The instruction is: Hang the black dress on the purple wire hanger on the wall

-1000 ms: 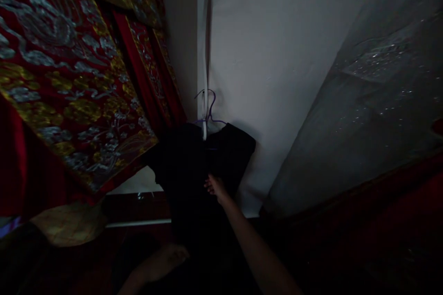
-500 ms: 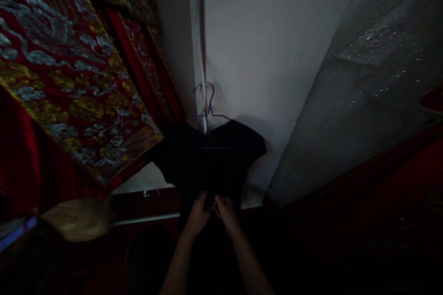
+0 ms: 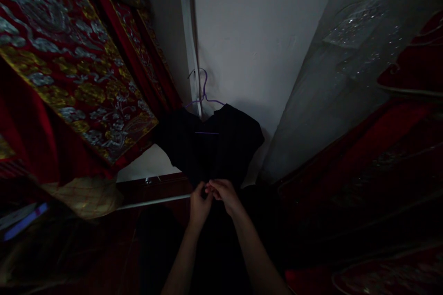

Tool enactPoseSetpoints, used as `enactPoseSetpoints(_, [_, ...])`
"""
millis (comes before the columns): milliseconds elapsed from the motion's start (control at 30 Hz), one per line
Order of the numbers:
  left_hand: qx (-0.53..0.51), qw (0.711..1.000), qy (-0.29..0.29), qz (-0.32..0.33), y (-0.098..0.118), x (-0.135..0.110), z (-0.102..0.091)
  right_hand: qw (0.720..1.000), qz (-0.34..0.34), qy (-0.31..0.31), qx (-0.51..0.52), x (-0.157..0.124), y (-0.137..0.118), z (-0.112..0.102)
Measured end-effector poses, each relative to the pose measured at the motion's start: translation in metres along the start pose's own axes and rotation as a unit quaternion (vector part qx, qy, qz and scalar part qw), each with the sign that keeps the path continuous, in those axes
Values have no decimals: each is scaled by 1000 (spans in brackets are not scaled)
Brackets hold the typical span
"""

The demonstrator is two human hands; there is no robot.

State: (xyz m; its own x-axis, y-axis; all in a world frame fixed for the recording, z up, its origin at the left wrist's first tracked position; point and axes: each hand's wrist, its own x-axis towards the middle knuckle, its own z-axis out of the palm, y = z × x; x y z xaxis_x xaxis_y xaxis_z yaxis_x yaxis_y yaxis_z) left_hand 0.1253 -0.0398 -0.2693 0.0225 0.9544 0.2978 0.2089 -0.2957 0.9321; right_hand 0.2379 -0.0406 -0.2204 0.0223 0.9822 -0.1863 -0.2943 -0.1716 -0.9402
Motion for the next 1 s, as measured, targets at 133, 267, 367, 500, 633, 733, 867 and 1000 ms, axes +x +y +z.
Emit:
enactPoseSetpoints(133, [-34, 997, -59, -26, 2, -12, 27, 998, -52, 31, 12, 2, -42, 3])
enactPoseSetpoints(267, [-38, 992, -116, -45, 11, -25, 59, 985, -160, 58, 1, 21, -121, 22])
enactPoseSetpoints(367, [-29, 987, -153, -42, 21, -22, 67, 973, -221, 68, 10, 30, -166, 42])
enactPoseSetpoints(500, [-2, 978, -207, -14, 49, 13, 37, 966, -257, 22, 20, 19, -177, 53])
enactPoseSetpoints(633, [16, 989, -119, 85, 121, 65, -23, 968, -250, -1, 12, 2, -164, 44])
enactPoseSetpoints(733, [30, 973, 45, 224, 178, 97, -56, 967, -254, -12, -20, -7, -163, 41])
enactPoseSetpoints(867, [136, 939, -17, 314, 211, 114, -68, 952, -300, -25, -52, -8, -175, 48])
enactPoseSetpoints(1000, [196, 911, 57, 358, 217, 110, -65, 941, -326, 6, -96, 12, -168, 50])
